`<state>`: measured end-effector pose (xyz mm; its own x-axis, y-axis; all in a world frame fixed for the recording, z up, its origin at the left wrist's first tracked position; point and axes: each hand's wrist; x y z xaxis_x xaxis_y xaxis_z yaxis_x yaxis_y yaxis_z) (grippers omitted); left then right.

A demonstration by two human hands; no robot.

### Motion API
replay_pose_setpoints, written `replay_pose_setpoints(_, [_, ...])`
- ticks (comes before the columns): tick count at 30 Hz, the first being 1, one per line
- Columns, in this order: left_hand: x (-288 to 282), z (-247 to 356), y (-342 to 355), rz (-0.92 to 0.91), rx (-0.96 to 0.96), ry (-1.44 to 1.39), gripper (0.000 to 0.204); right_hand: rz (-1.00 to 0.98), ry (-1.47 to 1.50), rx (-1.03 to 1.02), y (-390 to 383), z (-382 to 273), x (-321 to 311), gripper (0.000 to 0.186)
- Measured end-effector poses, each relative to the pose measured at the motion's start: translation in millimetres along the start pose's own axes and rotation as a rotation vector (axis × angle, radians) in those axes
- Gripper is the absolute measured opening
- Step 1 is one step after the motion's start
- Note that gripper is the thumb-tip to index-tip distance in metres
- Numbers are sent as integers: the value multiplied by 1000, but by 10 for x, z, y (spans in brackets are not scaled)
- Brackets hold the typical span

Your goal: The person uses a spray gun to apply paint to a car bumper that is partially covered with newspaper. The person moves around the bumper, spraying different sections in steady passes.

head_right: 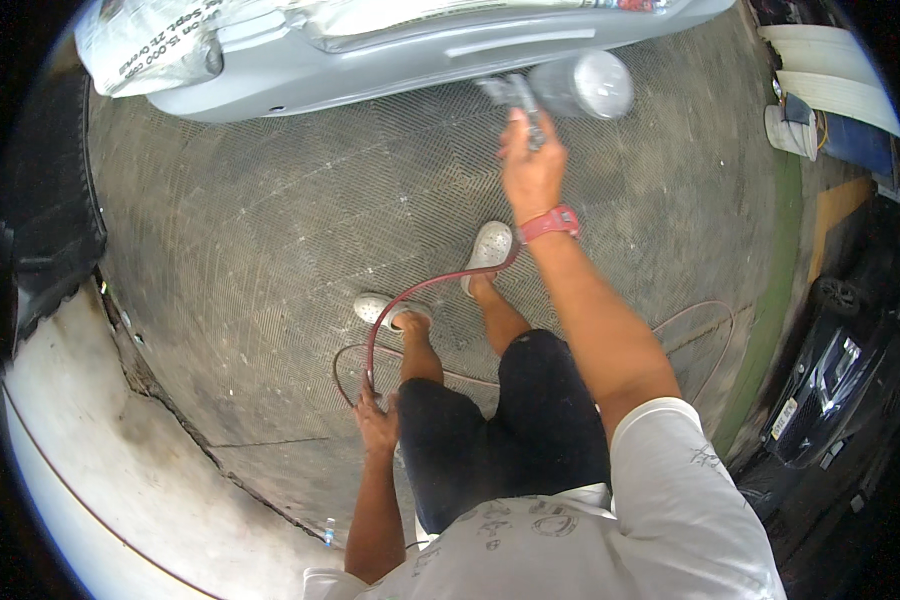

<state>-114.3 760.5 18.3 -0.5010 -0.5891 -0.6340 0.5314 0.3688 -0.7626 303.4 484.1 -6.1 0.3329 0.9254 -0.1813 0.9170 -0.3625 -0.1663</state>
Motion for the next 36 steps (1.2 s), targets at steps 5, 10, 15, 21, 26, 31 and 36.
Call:
replay_pose_setpoints(5, [-149,65,55,49,-8,-68,84,223,8,-28,18,-180,-36,41])
replay_pose_setpoints(10, [-380,-243,162,112,-43,-72,86,115,-13,17,-349,-315,503,43])
replay_pose_setpoints(15, [-722,-1057,324,186,-139,-83,88,-39,7,80,-960,-529,1466,47])
replay_pose_setpoints(21, [-1284,-2218,501,393,-298,-4,95,-191,85,99,-1458,-1003,2437,59])
replay_pose_setpoints(26, [-1596,-2824,395,274,-328,-113,91,-126,244,89,-1663,-1288,3008,54])
replay_pose_setpoints(31, [-1798,-2984,478,198,-311,-187,81,-56,160,115,-1673,-1455,3511,52])
replay_pose_setpoints(36, [-2227,-2985,980,117,-151,-211,73,11,151,45,-1659,-1549,4332,40])
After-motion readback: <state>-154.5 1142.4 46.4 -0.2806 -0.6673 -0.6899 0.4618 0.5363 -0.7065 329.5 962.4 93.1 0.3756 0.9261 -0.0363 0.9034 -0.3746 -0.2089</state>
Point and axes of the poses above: each hand's wrist, its own y-axis towards the middle knuckle, its own x-axis out of the palm, z = x × y, and after that the axes turned 10 degrees about y, right-handed
